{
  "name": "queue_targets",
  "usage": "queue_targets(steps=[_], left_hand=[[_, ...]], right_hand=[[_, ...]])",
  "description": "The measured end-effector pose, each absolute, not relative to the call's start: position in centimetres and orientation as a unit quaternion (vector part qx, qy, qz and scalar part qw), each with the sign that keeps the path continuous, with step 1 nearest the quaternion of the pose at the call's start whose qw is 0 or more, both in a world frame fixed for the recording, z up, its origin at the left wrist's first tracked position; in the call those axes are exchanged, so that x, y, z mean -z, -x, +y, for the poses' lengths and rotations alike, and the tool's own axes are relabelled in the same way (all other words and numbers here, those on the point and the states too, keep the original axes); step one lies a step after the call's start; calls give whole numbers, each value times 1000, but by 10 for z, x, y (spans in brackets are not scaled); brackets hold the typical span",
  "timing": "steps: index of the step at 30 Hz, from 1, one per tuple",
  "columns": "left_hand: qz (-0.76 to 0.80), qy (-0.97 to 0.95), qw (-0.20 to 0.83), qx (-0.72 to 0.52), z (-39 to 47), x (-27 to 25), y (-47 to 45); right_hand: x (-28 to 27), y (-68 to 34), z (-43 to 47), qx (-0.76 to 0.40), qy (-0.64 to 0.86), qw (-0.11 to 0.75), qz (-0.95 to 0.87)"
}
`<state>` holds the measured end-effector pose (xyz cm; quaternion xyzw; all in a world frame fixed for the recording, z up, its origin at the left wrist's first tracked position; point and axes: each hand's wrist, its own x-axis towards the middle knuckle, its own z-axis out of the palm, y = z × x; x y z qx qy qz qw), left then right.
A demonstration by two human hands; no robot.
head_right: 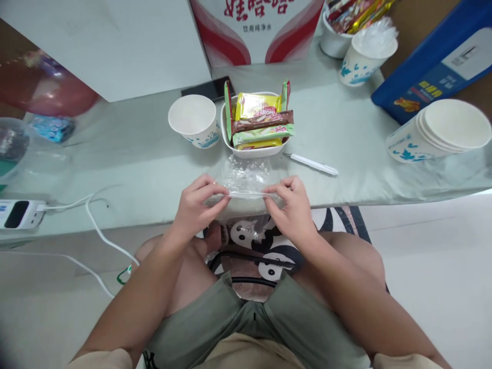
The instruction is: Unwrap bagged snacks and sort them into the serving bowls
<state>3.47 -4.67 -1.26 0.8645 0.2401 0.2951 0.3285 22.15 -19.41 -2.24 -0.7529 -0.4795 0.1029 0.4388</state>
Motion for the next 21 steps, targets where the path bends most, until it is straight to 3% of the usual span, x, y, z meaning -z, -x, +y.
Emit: queue_targets(steps=[3, 8, 12, 17, 21], left_hand=[[225, -848, 334, -344, -45, 9, -35], [154, -764, 591, -209, -52, 5, -37], [278, -659, 681, -157, -57, 8, -49], [300, -543, 761, -188, -47, 11, -54], [304, -549, 772, -101, -41, 17, -55]], right_hand=[[17, -222, -193, -75, 720, 486, -490], [12, -214, -195, -412, 593, 612, -322], [16, -212, -188, -433, 566, 676, -186], [24, -212, -181, -529, 587, 579, -202], [27, -211, -177, -526, 579, 604, -152]])
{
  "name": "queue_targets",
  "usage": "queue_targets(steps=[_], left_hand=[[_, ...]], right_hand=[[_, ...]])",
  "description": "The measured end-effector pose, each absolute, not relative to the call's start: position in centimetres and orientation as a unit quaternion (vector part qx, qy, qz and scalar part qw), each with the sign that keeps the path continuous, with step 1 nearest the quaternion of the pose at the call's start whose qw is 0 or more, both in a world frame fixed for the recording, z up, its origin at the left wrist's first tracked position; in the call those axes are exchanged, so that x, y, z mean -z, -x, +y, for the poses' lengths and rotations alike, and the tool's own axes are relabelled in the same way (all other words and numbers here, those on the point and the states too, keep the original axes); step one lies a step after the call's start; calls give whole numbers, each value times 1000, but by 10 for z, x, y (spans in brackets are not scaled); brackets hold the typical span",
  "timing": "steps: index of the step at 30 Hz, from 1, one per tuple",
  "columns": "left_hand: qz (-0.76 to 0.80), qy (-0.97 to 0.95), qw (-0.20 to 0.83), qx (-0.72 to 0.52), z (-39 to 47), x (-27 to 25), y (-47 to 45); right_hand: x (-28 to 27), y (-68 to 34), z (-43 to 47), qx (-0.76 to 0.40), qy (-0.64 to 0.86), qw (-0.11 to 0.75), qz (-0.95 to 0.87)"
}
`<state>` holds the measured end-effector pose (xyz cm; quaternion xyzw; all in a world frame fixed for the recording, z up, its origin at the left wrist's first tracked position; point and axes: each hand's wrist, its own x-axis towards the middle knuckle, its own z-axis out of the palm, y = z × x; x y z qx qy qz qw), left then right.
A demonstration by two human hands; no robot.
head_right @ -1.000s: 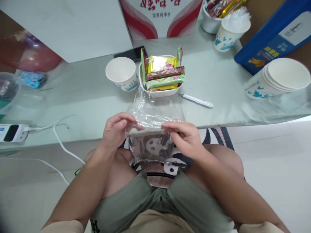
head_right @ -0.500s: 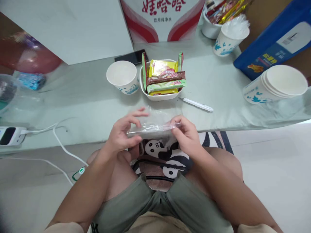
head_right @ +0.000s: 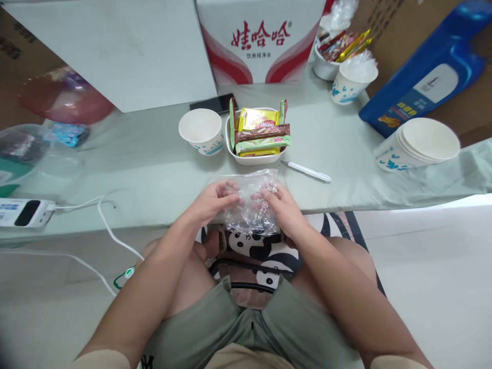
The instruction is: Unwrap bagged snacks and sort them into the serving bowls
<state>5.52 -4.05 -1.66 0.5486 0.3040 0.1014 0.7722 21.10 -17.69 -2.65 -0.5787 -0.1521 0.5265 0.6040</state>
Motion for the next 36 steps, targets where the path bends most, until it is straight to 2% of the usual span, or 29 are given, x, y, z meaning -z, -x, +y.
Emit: queue_targets(steps=[4, 6, 10, 16, 20, 24, 26, 28, 31, 34, 36], left_hand=[[338, -570, 738, -122, -42, 18, -57], [308, -559, 760, -124, -44, 14, -54], [243, -481, 825, -169, -46, 3, -45], [243, -467, 826, -201, -27, -1, -36], [304, -580, 723, -220, -15, 8, -30], [402, -690, 472, -373, -18, 10, -20], [399, -715, 391, -420, -24, 6, -15], [330, -740, 446, -379, -31, 2, -12], [250, -694, 628, -248, -33, 1, -13], [236, -613, 720, -226, -25, 5, -15], [225, -582, 742, -247, -19, 7, -15]], right_hand=[[27, -214, -177, -519, 611, 561, -208], [27, -215, -180, -508, 619, 562, -210], [18, -210, -186, -560, 579, 565, -182], [3, -207, -177, -526, 527, 634, -210], [14, -198, -162, -473, 561, 626, -264], [26, -179, -150, -367, 658, 609, -248], [26, -170, -146, -327, 659, 621, -270], [21, -162, -142, -337, 633, 620, -319], [12, -154, -136, -365, 610, 595, -375], [6, -151, -129, -253, 660, 586, -397], [2, -153, -124, -230, 674, 555, -430]])
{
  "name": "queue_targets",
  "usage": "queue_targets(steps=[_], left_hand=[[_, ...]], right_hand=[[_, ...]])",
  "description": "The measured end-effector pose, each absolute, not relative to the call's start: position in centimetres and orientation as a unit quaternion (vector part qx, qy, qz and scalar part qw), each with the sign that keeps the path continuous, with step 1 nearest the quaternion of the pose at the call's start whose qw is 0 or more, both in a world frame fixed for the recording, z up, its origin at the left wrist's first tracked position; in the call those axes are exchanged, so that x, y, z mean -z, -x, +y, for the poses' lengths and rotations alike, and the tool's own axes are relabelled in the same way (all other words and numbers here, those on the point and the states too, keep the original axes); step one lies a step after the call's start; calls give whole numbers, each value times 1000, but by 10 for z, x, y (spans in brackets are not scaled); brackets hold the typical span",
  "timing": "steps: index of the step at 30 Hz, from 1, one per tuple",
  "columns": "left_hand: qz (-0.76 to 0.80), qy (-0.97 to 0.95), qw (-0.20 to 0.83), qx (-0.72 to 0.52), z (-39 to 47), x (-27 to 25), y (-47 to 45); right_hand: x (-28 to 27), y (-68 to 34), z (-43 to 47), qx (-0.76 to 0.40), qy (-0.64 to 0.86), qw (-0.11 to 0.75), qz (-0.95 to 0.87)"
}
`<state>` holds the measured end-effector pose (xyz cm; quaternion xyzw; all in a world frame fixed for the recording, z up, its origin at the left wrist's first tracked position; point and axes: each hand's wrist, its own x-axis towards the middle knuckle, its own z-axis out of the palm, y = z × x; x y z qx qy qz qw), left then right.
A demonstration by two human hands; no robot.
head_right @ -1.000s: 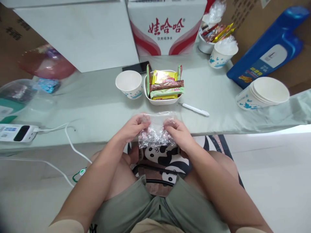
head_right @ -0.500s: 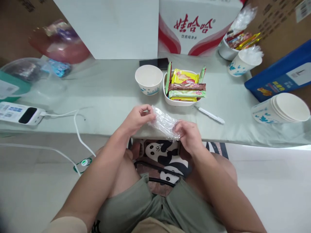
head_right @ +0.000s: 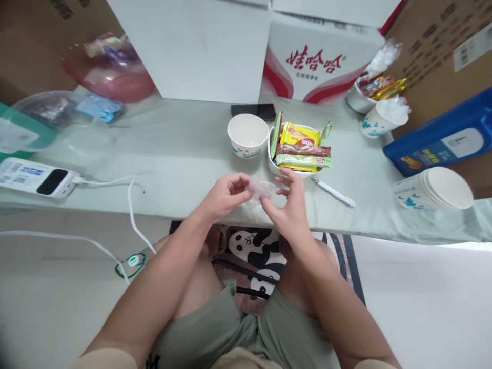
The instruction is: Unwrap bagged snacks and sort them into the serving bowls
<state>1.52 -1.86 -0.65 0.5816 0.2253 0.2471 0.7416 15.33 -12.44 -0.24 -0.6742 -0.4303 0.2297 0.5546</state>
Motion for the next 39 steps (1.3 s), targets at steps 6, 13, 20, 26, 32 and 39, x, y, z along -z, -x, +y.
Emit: queue_targets(steps=[6, 13, 20, 26, 32, 39], left_hand=[[334, -520, 700, -358, -5, 0, -10], [389, -538, 675, -322, -1, 0, -22], [450, -653, 559, -243, 3, 6, -28], [446, -599, 606, -275, 15, 6, -36], [430, -569, 624, -318, 16, 13, -53], [441, -589, 588, -335, 15, 14, -51]], right_hand=[[-33, -189, -92, -194, 723, 437, -499], [-69, -214, 41, 121, 652, 256, -704], [-42, -205, 90, 33, 619, 56, -783], [-52, -224, 78, -120, 620, 7, -776], [-27, -204, 103, -306, 661, 89, -680], [-68, -188, 22, -164, 674, 238, -680]])
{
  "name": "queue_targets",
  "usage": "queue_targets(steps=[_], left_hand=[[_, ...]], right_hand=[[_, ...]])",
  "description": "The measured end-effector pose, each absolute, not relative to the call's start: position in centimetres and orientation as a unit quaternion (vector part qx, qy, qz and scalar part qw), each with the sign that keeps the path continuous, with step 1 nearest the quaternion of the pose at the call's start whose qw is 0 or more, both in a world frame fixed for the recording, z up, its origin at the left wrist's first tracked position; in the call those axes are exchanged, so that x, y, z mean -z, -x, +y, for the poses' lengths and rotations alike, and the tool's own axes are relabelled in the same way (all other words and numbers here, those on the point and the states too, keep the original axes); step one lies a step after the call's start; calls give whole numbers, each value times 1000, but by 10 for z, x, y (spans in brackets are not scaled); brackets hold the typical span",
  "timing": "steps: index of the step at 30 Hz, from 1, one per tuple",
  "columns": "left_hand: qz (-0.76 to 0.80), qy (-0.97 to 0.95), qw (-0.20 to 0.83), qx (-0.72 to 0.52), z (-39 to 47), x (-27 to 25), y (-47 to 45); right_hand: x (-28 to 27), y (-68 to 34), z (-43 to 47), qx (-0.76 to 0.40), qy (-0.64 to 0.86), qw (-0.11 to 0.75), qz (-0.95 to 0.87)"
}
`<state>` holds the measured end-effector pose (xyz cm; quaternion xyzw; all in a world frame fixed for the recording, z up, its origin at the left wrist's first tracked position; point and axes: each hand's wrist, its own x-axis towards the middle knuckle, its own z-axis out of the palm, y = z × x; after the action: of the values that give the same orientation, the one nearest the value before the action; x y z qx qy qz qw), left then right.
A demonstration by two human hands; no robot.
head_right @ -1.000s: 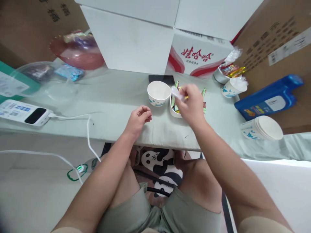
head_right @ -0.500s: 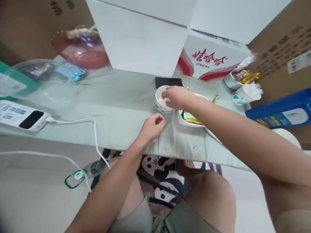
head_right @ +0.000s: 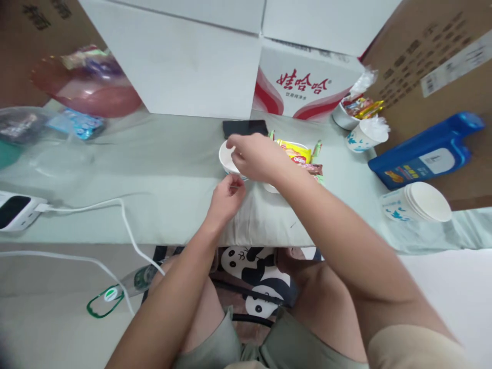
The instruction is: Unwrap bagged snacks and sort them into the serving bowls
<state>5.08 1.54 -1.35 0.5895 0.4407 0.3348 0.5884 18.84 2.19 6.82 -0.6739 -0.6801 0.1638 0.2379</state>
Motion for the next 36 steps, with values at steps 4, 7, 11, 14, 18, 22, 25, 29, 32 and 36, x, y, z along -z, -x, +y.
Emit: queue_targets(steps=[4, 7, 11, 14, 18, 22, 25, 29, 32, 36], left_hand=[[423, -618, 590, -302, 8, 12, -48], [387, -677, 554, -290, -6, 18, -54], [338, -747, 495, -288, -20, 29, -69], [323, -768, 478, -277, -23, 33, -80], [333, -772, 455, -292, -24, 34, -89], [353, -782, 425, -289, -25, 34, -93], [351, -806, 398, -263, -25, 34, -98], [352, -832, 354, -242, -24, 31, -108], [376, -833, 325, -246, -26, 29, -116], [395, -824, 320, -252, -26, 25, -127]], right_hand=[[-46, -226, -86, -32, 724, 518, -455], [-6, -264, -119, 4, 776, 554, -303], [22, -295, -112, -52, 802, 527, -276], [21, -298, -110, -131, 811, 490, -291], [15, -294, -119, -195, 787, 502, -301], [14, -294, -120, -204, 757, 533, -318], [17, -297, -115, -212, 748, 524, -347], [23, -303, -108, -201, 764, 521, -325], [24, -303, -107, -214, 764, 531, -299], [22, -297, -112, -204, 727, 608, -246]])
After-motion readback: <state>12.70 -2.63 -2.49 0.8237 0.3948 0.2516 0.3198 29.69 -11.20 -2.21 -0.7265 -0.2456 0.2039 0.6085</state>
